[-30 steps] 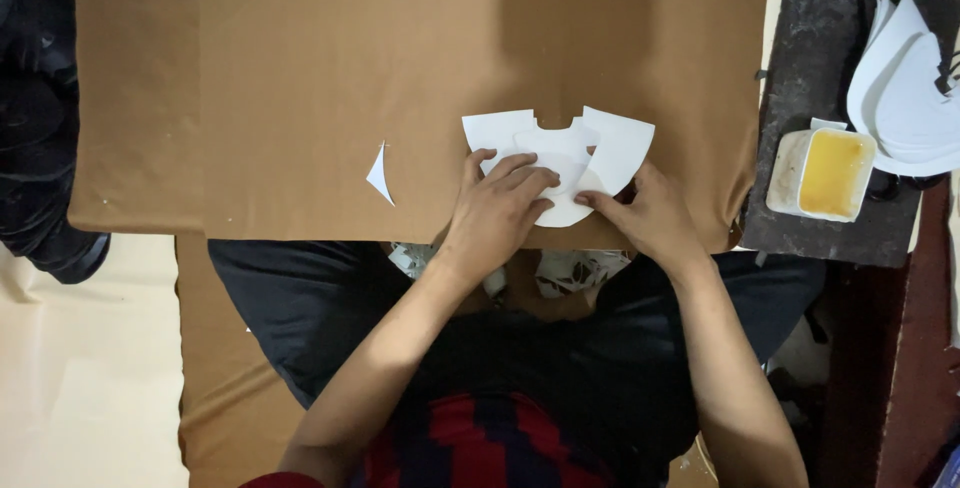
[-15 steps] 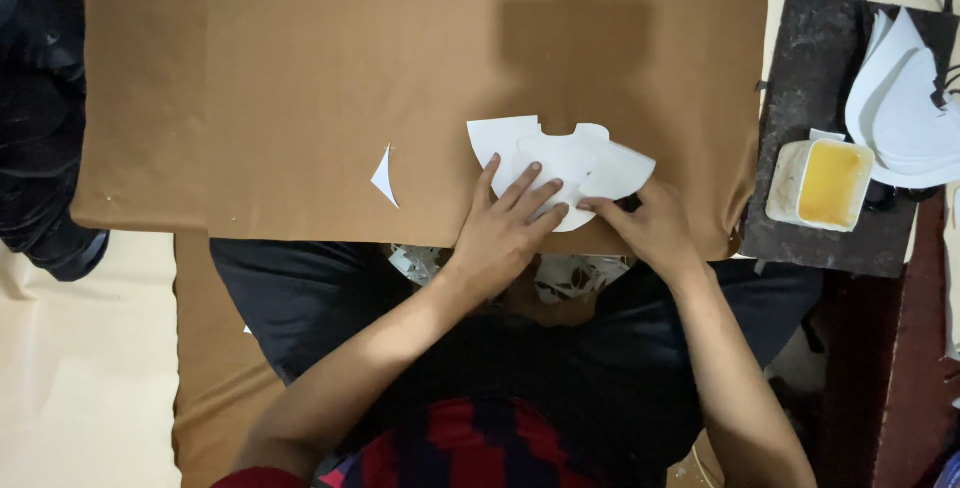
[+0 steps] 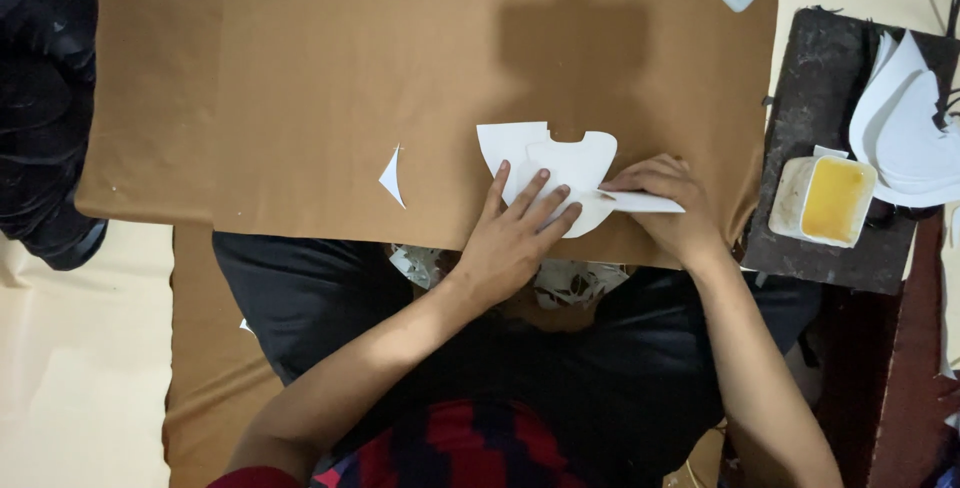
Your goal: Applying glue to the edges of white leather cutouts for shoe assembly in a workshop environment.
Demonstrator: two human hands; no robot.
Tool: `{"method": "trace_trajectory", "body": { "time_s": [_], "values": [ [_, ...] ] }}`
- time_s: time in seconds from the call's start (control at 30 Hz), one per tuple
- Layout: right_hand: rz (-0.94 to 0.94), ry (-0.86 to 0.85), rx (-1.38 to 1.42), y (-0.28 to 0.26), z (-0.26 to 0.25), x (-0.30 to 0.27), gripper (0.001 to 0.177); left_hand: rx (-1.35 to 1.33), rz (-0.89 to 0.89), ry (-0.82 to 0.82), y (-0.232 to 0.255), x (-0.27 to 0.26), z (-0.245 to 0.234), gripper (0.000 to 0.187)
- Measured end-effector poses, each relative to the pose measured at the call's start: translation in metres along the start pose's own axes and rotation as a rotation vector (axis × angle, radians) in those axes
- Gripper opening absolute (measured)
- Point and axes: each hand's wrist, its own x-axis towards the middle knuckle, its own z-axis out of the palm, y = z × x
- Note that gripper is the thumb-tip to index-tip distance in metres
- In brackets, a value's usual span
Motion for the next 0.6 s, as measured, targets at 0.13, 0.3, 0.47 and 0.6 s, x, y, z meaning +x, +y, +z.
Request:
{"method": "trace_trajectory", "body": {
  "time_s": [0.13, 0.3, 0.47, 0.6],
  "values": [
    [0.049, 0.034, -0.120, -0.007, 0.000, 0.007, 0.015, 0.047, -0.018, -0.001, 0.003, 0.007, -0.002, 0.040],
    [0.202, 0.036, -0.135, -0.013, -0.003, 0.011, 0.031, 0.064, -0.018, -0.038, 0.008, 0.013, -0.004, 0.042],
    [0.222, 0.040, -0.159, -0.007, -0.005, 0.015, 0.038, 0.136, -0.040, -0.057, 0.016, 0.023, -0.004, 0.045],
    [0.107, 0.043, -0.168, -0.002, -0.013, 0.015, 0.020, 0.130, -0.060, -0.148, 0.019, 0.022, 0.004, 0.057]
  ]
}}
